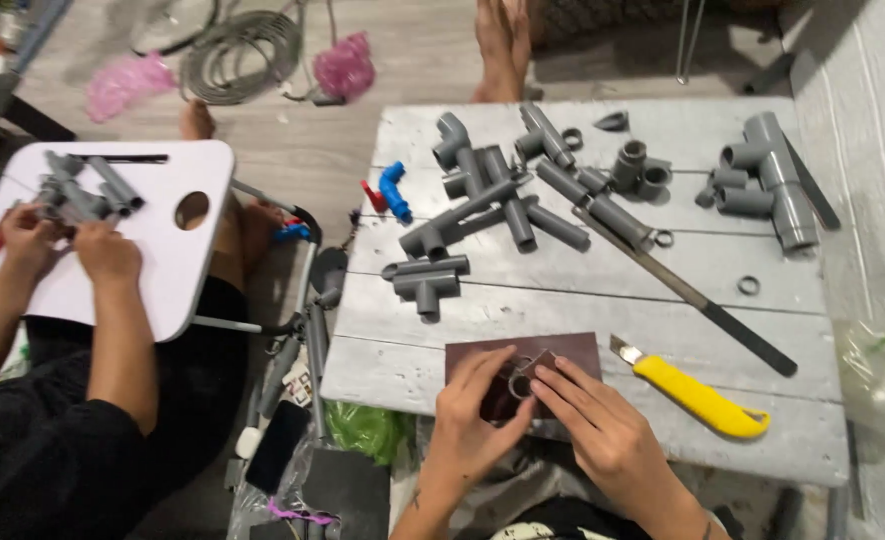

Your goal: Sanding and trimming small plastic rings using sandpaper and a utility knife on a wooden work surface.

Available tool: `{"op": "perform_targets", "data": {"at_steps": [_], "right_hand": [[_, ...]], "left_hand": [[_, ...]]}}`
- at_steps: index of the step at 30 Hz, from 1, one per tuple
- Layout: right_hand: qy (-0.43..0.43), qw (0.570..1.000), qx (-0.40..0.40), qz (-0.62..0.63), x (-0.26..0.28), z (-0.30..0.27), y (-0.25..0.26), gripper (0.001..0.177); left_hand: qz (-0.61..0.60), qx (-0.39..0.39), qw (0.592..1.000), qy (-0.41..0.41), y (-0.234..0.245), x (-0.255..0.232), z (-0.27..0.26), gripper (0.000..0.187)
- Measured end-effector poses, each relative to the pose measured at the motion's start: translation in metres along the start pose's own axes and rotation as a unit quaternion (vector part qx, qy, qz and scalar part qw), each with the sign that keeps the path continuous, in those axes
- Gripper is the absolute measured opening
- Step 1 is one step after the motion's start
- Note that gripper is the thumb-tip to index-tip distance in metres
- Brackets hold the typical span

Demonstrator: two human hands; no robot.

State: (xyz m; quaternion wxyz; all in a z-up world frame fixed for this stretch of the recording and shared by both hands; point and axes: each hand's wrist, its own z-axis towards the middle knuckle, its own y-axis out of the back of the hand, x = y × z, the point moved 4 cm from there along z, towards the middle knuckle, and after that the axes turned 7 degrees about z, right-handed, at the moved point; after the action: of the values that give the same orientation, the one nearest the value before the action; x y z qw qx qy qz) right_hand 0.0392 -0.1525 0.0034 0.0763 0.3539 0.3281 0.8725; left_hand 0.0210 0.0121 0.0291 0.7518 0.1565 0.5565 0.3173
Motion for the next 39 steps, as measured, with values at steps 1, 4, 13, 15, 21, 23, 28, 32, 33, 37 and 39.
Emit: {"op": "perform_targets", "data": {"at_steps": [1, 4, 13, 15, 21, 23, 28, 32, 33, 37, 39], "right_hand": [[0.008, 1.000, -0.002, 0.001, 0.000, 0.001, 0.000, 0.057], [-0.016, 0.998, -0.009, 0.057, -0.004, 0.007, 0.000, 0.066], [-0.069, 0.981, -0.091, 0.158, 0.003, 0.026, 0.015, 0.061], [-0.065, 0.974, -0.088, 0.197, 0.005, 0.026, 0.018, 0.065], [-0.035, 0.981, -0.112, 0.152, 0.011, 0.018, 0.023, 0.060], [-0.023, 0.982, -0.105, 0.152, 0.014, 0.017, 0.020, 0.056], [-0.008, 0.984, -0.095, 0.149, 0.009, 0.014, 0.015, 0.052], [-0.030, 0.983, -0.085, 0.162, 0.009, 0.011, 0.013, 0.051], [-0.024, 0.983, -0.085, 0.162, 0.011, 0.010, 0.012, 0.050], [-0.019, 0.982, -0.110, 0.153, 0.000, 0.009, 0.011, 0.051], [-0.033, 0.984, -0.087, 0.154, 0.000, 0.008, 0.008, 0.052]], "left_hand": [[0.003, -0.006, 1.000, -0.003, 0.002, -0.002, 0.004, 0.052], [-0.080, -0.025, 0.996, -0.023, 0.001, -0.002, 0.016, 0.059], [-0.426, -0.037, 0.903, 0.030, -0.038, 0.015, 0.031, 0.053], [-0.430, -0.071, 0.899, 0.050, -0.039, 0.026, 0.028, 0.066], [-0.523, -0.083, 0.845, 0.071, -0.051, 0.035, 0.022, 0.078], [-0.513, -0.072, 0.851, 0.082, -0.053, 0.034, 0.020, 0.073], [-0.453, -0.013, 0.888, 0.074, -0.052, 0.019, 0.019, 0.062], [-0.477, -0.029, 0.873, 0.101, -0.058, 0.032, 0.015, 0.060], [-0.494, -0.027, 0.863, 0.100, -0.060, 0.034, 0.016, 0.061], [-0.470, 0.019, 0.879, 0.081, -0.063, 0.023, 0.013, 0.060], [-0.464, -0.007, 0.878, 0.114, -0.059, 0.021, 0.019, 0.072]]}}
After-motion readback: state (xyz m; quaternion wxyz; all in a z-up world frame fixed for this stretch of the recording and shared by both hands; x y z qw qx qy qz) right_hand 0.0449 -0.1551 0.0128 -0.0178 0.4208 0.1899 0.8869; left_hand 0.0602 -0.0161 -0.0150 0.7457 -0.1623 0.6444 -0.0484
